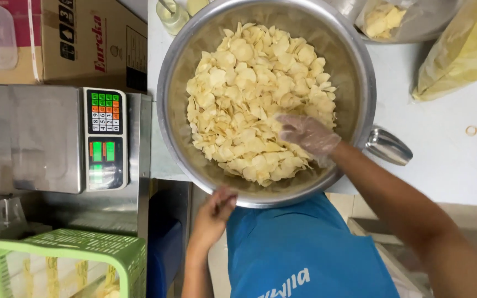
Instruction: The person adds seasoning to a large bowl of chips, mixes them by hand, and then portions the seasoned chips into plastic bags using a scoop and a digital scale.
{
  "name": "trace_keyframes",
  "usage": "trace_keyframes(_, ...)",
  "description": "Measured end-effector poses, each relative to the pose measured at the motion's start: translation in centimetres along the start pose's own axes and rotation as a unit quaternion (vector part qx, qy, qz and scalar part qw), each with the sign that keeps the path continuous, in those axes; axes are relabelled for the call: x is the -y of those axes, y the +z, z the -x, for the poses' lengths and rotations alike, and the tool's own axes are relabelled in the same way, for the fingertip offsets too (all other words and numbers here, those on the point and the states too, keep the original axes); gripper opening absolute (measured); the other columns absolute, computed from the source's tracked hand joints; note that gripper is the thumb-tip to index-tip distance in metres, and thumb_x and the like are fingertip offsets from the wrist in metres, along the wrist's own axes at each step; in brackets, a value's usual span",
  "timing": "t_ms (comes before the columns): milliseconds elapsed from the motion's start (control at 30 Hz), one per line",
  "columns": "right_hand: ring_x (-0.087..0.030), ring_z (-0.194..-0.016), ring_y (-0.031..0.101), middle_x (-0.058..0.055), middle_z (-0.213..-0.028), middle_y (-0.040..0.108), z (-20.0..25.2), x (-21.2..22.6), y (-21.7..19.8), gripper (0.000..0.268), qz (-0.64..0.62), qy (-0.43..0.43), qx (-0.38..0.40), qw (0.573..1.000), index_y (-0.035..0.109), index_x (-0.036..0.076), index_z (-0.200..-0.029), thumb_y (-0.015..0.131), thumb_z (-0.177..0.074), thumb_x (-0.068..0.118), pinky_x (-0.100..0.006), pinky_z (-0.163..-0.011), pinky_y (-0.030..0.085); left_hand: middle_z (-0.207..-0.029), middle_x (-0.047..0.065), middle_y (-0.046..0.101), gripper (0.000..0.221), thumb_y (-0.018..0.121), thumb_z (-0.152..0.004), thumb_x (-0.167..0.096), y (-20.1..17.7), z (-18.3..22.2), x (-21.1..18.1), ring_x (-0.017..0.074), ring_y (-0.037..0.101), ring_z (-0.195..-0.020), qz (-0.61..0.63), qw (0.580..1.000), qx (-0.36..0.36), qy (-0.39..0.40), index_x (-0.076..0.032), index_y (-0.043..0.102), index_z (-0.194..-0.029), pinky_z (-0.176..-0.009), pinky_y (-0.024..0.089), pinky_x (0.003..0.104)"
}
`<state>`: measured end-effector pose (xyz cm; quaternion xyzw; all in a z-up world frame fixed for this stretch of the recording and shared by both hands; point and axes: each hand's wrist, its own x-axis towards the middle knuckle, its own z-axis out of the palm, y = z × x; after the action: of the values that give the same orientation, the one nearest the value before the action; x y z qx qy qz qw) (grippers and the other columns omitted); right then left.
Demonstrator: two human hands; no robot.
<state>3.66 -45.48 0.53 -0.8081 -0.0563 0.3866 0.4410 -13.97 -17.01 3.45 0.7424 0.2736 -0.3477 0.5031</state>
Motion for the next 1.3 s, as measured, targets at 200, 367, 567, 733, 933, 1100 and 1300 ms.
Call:
trace_keyframes(200, -0.034, -0.140, 0.054, -0.014, -0.142, 0.067, 5.5, 9.4, 1.0, 0.058, -0.211, 0.063, 0.082, 0.972, 0.062, 0.025, -0.145, 0.073, -0.088, 0.026, -0.050, -0.119, 0.040, -0.130, 0.025, 0.066, 0.077, 0.074, -0.090, -0.005, 1.2, -3.1, -10.0, 0.0418, 0.062, -0.119, -0.054, 0.917, -0.137, 0.371, -0.001, 0.037, -0.157, -0.103, 0.053, 0.051)
trace_keyframes(367, -0.033, -0.135, 0.059, -0.016, -0.142, 0.066, 5.6, 4.7, 2.5, 0.054, -0.303, -0.056, 0.110, 0.945, 0.061, 0.014, -0.145, 0.070, -0.093, 0.026, -0.051, -0.110, 0.048, -0.091, 0.004, 0.074, 0.072, 0.072, -0.089, -0.005, 2.1, -6.1, -9.8, 0.0255, 0.063, -0.086, -0.081, 0.911, -0.131, 0.383, -0.013, 0.043, -0.154, -0.090, 0.054, 0.043)
trace_keyframes(567, -0.038, -0.143, 0.046, -0.019, -0.156, 0.052, 6.7, 3.0, 4.8, 0.068, -0.448, -0.050, 0.066, 0.890, 0.053, 0.005, -0.151, 0.057, -0.096, 0.045, -0.061, -0.113, 0.039, -0.100, 0.001, 0.076, 0.073, 0.071, -0.091, -0.006, 1.6, -5.6, -11.1, 0.0223, 0.066, -0.096, -0.011, 0.933, -0.130, 0.336, -0.016, 0.035, -0.154, -0.098, 0.052, 0.039)
trace_keyframes(733, -0.043, -0.141, 0.047, -0.025, -0.155, 0.050, 5.2, 2.1, 5.0, 0.072, -0.497, -0.070, 0.077, 0.862, 0.045, -0.003, -0.153, 0.047, -0.100, 0.045, -0.060, -0.116, 0.035, -0.097, 0.009, 0.076, 0.099, 0.079, -0.084, -0.002, 1.8, -5.2, -9.9, 0.0196, 0.062, -0.084, 0.082, 0.951, -0.024, 0.298, -0.009, 0.018, -0.162, -0.091, 0.053, 0.035)
trace_keyframes(933, -0.050, -0.147, 0.035, -0.029, -0.161, 0.035, 5.4, 2.1, 3.5, 0.096, -0.479, -0.081, 0.146, 0.862, 0.035, -0.002, -0.155, 0.032, -0.094, 0.073, -0.071, -0.113, 0.025, -0.086, 0.009, 0.073, 0.088, 0.071, -0.090, 0.007, 1.2, -6.1, -9.0, 0.0146, 0.059, -0.076, 0.201, 0.933, -0.068, 0.292, -0.008, 0.020, -0.160, -0.078, 0.051, 0.026)
trace_keyframes(1100, -0.050, -0.150, 0.030, -0.029, -0.163, 0.029, 4.8, 1.1, 3.9, 0.097, -0.462, -0.096, 0.168, 0.865, 0.031, 0.000, -0.156, 0.026, -0.094, 0.075, -0.073, -0.114, 0.019, -0.096, 0.011, 0.077, 0.106, 0.083, -0.081, 0.004, 1.9, -5.8, -9.4, 0.0122, 0.057, -0.080, 0.197, 0.933, -0.014, 0.302, -0.012, 0.015, -0.162, -0.084, 0.050, 0.025)
trace_keyframes(1300, -0.043, -0.150, 0.034, -0.025, -0.163, 0.035, 5.3, 0.8, 3.7, 0.093, -0.475, -0.092, 0.176, 0.857, 0.031, 0.004, -0.159, 0.026, -0.095, 0.072, -0.070, -0.114, 0.018, -0.086, 0.007, 0.073, 0.074, 0.070, -0.093, 0.004, 1.8, -7.6, -8.3, 0.0099, 0.059, -0.074, 0.224, 0.931, -0.050, 0.284, -0.012, 0.029, -0.152, -0.071, 0.049, 0.020)
